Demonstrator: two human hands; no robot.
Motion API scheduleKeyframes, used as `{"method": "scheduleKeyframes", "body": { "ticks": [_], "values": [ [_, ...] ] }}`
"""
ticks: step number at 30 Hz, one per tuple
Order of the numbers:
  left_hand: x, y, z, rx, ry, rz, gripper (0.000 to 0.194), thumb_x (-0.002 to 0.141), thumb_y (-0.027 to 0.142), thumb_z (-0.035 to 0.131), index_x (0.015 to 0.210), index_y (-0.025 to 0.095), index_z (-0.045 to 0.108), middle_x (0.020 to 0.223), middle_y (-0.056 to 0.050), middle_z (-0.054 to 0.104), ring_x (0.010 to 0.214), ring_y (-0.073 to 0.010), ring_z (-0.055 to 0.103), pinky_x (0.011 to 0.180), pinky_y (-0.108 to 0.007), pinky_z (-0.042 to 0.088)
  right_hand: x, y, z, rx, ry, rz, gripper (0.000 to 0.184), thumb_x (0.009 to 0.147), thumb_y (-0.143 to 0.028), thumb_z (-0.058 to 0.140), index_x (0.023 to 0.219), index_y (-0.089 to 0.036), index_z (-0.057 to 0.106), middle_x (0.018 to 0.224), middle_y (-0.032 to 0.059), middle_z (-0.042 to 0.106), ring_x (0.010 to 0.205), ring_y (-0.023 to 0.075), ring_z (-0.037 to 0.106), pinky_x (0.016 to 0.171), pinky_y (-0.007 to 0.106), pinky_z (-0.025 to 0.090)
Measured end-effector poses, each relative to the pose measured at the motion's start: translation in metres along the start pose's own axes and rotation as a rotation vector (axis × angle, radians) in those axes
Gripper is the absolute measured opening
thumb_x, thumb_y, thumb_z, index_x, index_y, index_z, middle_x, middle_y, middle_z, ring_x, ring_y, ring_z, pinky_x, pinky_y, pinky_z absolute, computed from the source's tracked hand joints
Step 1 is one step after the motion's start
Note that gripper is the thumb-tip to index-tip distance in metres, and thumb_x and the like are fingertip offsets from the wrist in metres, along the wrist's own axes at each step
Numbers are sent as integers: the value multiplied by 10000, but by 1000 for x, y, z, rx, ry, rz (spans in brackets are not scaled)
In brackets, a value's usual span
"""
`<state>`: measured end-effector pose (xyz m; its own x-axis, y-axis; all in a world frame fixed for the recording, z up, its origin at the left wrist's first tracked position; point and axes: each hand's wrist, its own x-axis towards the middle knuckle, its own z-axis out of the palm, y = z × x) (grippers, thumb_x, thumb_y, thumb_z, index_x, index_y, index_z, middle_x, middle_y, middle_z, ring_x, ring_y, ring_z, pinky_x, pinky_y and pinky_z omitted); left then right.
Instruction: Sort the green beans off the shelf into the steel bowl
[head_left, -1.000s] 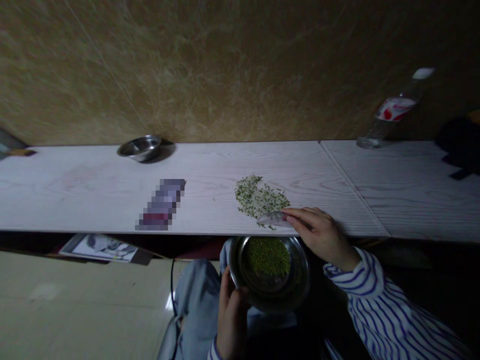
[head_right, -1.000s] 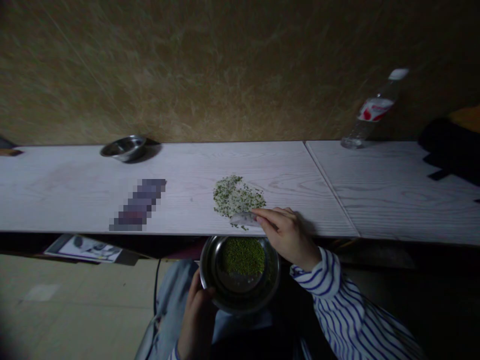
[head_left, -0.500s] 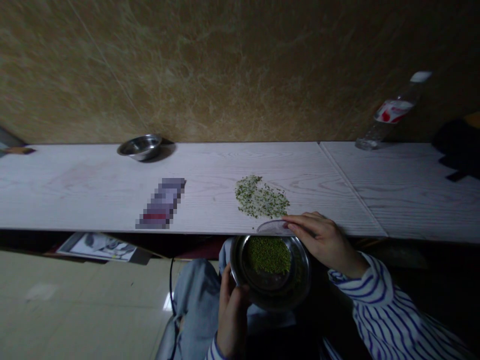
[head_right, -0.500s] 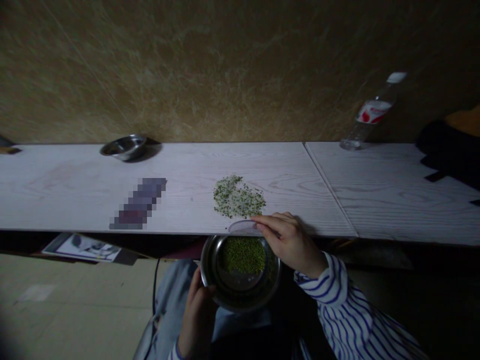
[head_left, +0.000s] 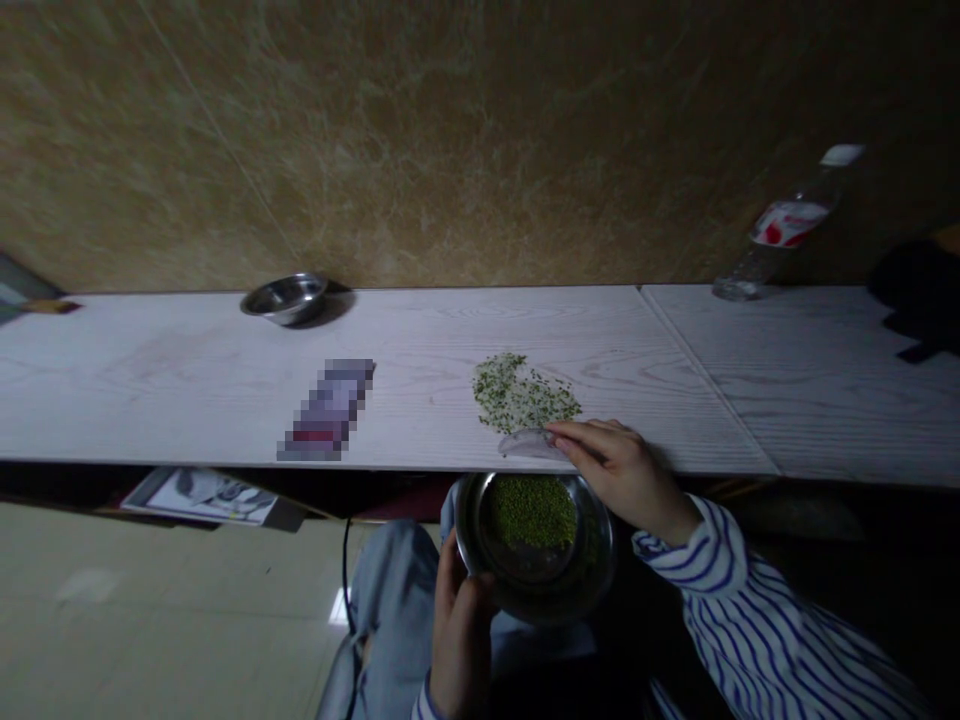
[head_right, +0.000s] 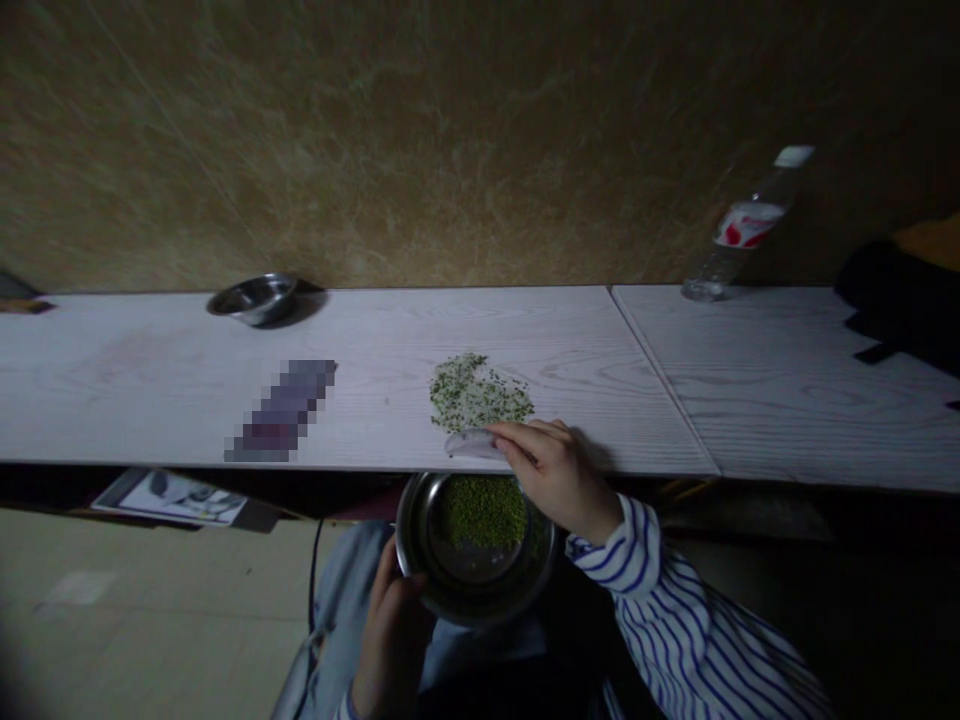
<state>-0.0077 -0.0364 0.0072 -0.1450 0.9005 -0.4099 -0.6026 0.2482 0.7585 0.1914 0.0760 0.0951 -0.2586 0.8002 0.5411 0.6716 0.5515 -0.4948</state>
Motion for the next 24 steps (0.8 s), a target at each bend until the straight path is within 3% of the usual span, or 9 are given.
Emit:
{"method": "scheduleKeyframes", "body": {
  "ticks": [6, 9, 13, 19, 24],
  "values": [
    [3, -1, -3, -14, 9, -10, 699, 763, 270, 697, 1439, 256, 518, 1336, -95, 663, 1219, -295, 588, 905, -330, 511, -6, -2, -8, 40, -58, -51, 232, 977, -212, 577, 1111, -254, 762, 925, 27, 817, 775, 179, 747, 737, 332, 597],
    [3, -4, -4, 8, 24, 0, 681, 759, 274, 687, 1423, 256, 535, 1343, -96, 660, 1242, -305, 577, 881, -326, 515, -11, 3, -11, 6, -3, 1, 220, 962, -202, 599, 1109, -232, 759, 966, 43, 818, 829, 197, 762, 772, 338, 607],
    [4, -8, -6, 41, 52, -27, 697, 758, 302, 681, 1435, 262, 523, 1307, -102, 668, 1154, -306, 616, 804, -330, 530, -9, 2, -4, -13, 96, 79, 223, 955, -203, 600, 1109, -216, 761, 1009, 69, 816, 884, 216, 771, 797, 339, 620],
    [5, -8, -6, 63, 57, 10, 665, 755, 305, 679, 1408, 258, 562, 1283, -100, 673, 1215, -333, 584, 856, -350, 523, 5, -3, 12, -48, 61, 39, 249, 970, -197, 557, 1102, -219, 767, 985, 72, 818, 868, 222, 774, 798, 367, 622],
    [5, -5, -4, 47, 67, -42, 749, 742, 321, 683, 1466, 262, 500, 1291, -102, 666, 1117, -304, 617, 714, -298, 518, 12, 11, 11, -108, 94, 78, 257, 964, -200, 559, 1110, -221, 770, 1001, 72, 819, 877, 228, 778, 788, 368, 620]
  ]
}}
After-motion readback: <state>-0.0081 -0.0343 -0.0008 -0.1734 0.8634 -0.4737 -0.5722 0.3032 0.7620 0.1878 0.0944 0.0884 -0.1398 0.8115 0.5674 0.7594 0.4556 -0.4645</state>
